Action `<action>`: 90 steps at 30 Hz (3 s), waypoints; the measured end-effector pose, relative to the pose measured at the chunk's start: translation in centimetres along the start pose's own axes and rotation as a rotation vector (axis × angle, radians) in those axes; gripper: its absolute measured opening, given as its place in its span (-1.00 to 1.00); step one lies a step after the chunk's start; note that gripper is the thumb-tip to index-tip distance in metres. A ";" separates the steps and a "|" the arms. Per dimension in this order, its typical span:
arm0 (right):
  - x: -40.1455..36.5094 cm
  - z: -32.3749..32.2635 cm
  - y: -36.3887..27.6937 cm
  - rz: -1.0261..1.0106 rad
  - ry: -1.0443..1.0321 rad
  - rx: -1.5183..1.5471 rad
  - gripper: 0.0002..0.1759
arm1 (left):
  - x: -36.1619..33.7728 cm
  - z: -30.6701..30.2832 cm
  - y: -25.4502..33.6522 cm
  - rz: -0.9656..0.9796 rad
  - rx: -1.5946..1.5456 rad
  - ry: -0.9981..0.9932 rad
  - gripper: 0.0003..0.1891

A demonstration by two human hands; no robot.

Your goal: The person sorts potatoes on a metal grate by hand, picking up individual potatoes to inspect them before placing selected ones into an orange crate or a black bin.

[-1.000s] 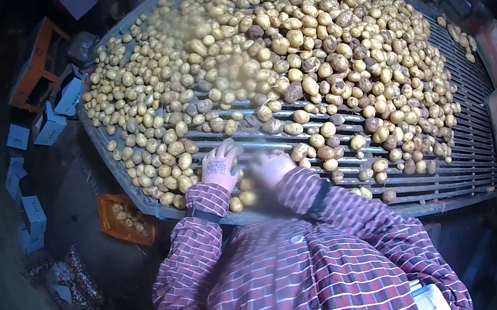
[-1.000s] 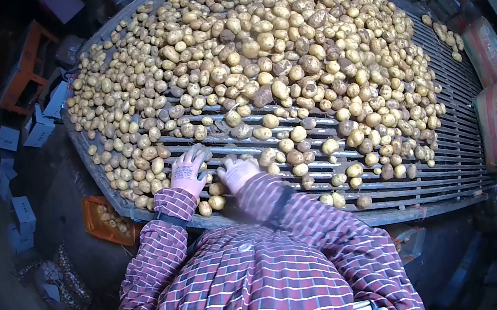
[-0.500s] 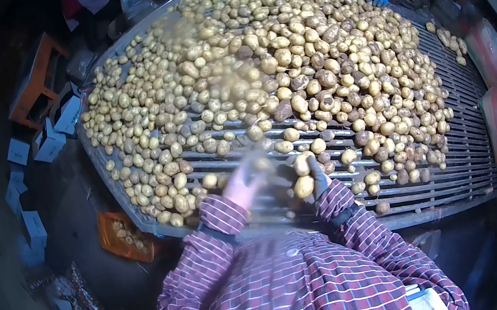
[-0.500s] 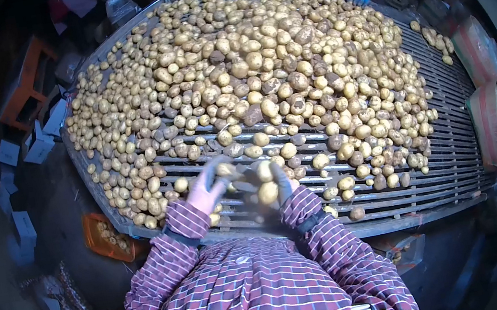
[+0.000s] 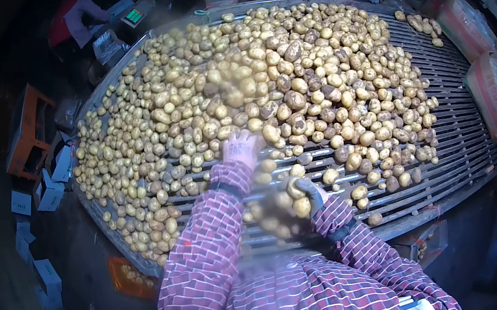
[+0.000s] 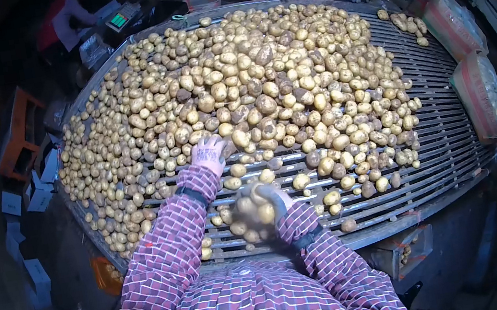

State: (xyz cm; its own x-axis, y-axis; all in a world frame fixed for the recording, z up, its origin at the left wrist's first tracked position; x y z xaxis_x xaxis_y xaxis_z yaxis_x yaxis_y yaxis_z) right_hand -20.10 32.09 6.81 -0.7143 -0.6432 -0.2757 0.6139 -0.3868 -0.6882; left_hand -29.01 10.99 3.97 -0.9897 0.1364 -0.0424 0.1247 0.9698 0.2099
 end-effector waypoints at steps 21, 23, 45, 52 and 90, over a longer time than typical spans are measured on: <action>6.5 3.4 -1.7 -0.001 0.084 -1.512 -0.56 | -1.0 -1.8 -8.1 -0.156 -0.184 0.382 -0.43; 4.8 2.8 -1.8 -0.089 0.090 -1.380 -0.54 | 1.0 -0.3 -9.0 -0.122 0.004 0.181 -0.35; 0.9 12.4 1.3 -0.527 -0.323 -1.135 -0.58 | -24.8 -0.8 3.7 -0.330 -1.884 0.062 -0.43; 0.0 17.9 8.8 -0.654 -0.857 -1.518 -0.13 | -33.0 1.4 2.5 -0.572 -3.268 0.813 -0.46; -1.6 -0.9 0.0 -0.367 0.106 -2.029 -0.11 | -57.4 10.4 -7.0 -1.434 -0.531 0.567 -0.46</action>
State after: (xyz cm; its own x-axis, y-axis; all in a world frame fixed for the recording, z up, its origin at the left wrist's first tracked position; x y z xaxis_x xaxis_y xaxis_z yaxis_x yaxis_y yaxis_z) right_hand -19.24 33.67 6.66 -0.7488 -0.6616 0.0400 -0.6426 0.7098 -0.2885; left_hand 27.70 -1.51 -5.22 -0.1789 -0.9692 -0.1693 -0.7866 0.0375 0.6164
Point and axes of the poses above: each hand's wrist, its own x-axis towards the middle knuckle, its own z-axis out of the palm, y = z × x, the point moved 1 cm from there along x, towards the middle knuckle, and after that the axes turned 1 degree about x, right-handed, at the moved point
